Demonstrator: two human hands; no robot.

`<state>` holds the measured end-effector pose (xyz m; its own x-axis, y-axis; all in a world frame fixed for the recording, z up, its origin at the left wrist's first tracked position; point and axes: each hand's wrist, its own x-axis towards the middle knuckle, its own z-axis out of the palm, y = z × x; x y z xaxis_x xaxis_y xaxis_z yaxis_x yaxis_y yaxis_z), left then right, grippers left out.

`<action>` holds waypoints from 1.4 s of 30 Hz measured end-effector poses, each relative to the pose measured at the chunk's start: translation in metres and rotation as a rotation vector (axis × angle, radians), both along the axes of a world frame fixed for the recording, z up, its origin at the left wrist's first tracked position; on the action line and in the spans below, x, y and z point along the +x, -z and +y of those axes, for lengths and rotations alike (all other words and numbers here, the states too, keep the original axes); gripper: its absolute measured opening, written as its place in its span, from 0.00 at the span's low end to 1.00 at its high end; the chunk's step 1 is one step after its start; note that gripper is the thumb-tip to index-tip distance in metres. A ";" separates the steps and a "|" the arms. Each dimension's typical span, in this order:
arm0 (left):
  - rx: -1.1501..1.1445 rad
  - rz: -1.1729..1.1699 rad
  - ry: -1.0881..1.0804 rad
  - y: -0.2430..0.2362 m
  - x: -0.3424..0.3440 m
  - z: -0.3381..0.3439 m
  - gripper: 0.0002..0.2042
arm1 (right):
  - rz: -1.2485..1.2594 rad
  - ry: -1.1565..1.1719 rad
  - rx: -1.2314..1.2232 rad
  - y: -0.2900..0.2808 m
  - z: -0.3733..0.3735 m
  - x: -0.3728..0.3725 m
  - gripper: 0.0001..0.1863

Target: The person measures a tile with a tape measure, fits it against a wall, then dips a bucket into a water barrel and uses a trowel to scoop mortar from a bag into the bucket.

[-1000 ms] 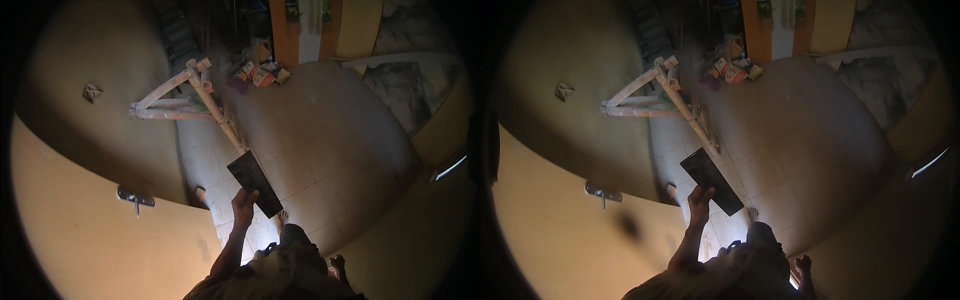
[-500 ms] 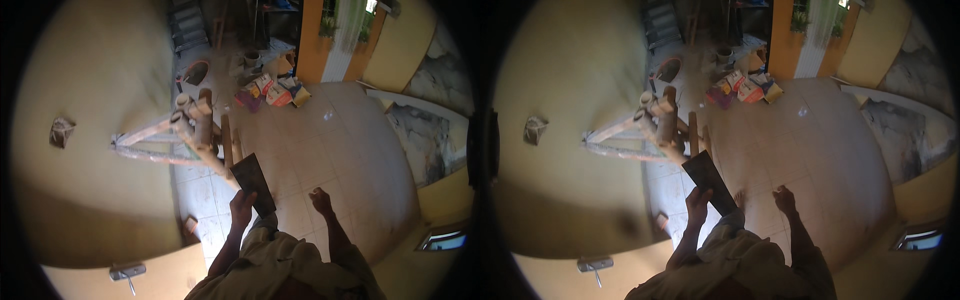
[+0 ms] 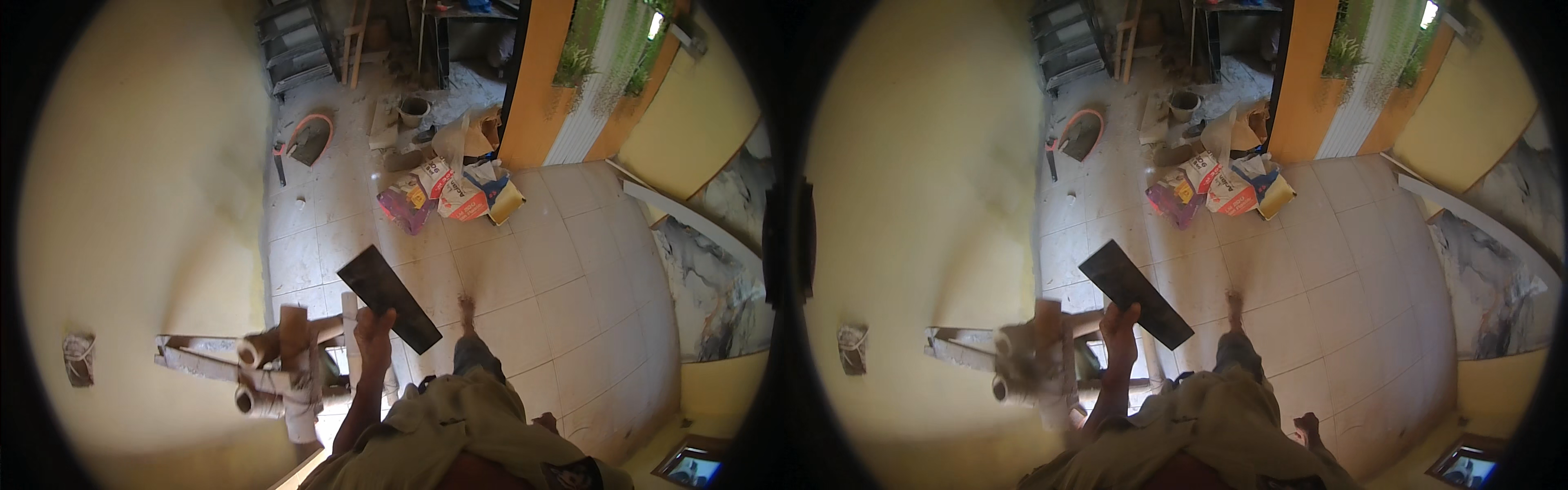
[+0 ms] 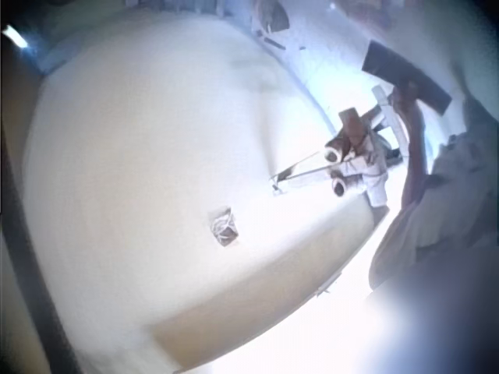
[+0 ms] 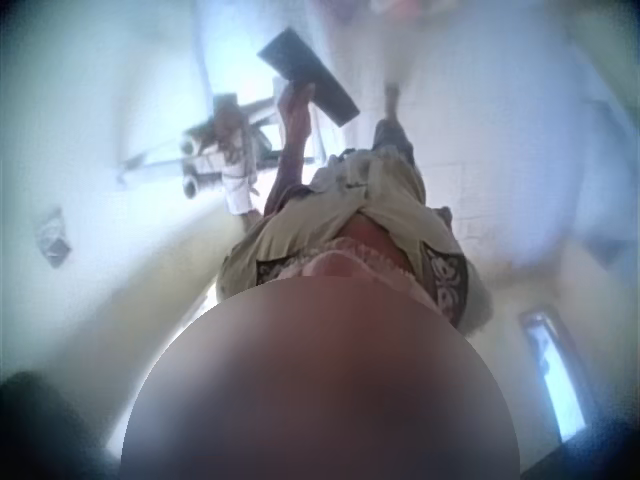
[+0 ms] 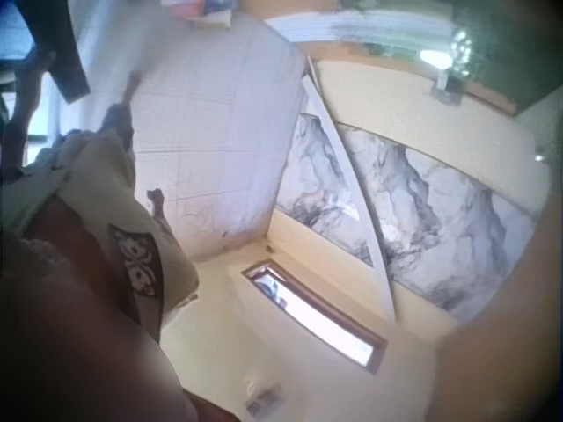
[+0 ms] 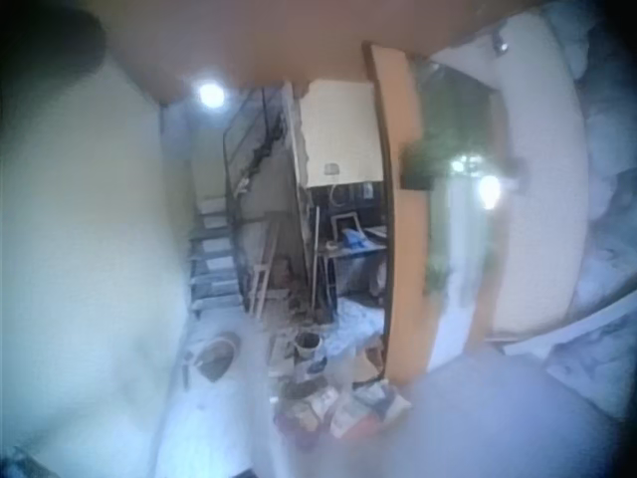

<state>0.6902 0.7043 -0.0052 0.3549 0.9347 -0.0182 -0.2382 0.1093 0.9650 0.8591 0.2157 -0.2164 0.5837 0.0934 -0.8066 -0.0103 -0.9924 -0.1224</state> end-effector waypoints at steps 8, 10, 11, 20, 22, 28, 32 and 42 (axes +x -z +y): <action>-0.191 -0.046 -0.271 -0.016 0.144 0.184 0.10 | -0.385 -0.437 0.208 0.086 0.238 0.293 0.27; -0.135 -0.050 -0.303 -0.023 0.172 0.227 0.10 | -0.673 -0.515 0.372 0.074 0.337 0.367 0.22; -0.270 -0.104 -0.406 -0.026 0.161 0.248 0.10 | -0.303 -0.309 0.470 0.024 0.439 0.379 0.20; -0.554 -0.402 -0.255 0.057 0.221 0.455 0.04 | 0.356 0.129 1.121 -0.167 0.838 0.302 0.23; -0.661 -0.471 -0.213 0.048 0.234 0.511 0.04 | 0.385 0.147 1.160 -0.171 0.907 0.289 0.23; -0.728 -0.437 -0.135 0.028 0.259 0.675 0.09 | 0.693 0.463 1.265 -0.172 1.073 0.283 0.18; -0.773 -0.392 -0.026 0.011 0.285 0.770 0.12 | 0.688 0.617 1.378 -0.192 1.162 0.315 0.17; -0.501 -0.059 -0.076 0.022 0.297 1.049 0.28 | 0.652 0.691 1.538 -0.158 1.357 0.464 0.17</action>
<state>0.9871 1.7535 -0.0267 0.3004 0.8394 -0.4529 -0.3156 0.5356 0.7833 1.3229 1.5729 -0.0580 0.4957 0.8019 -0.3335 -0.7455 0.1959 -0.6371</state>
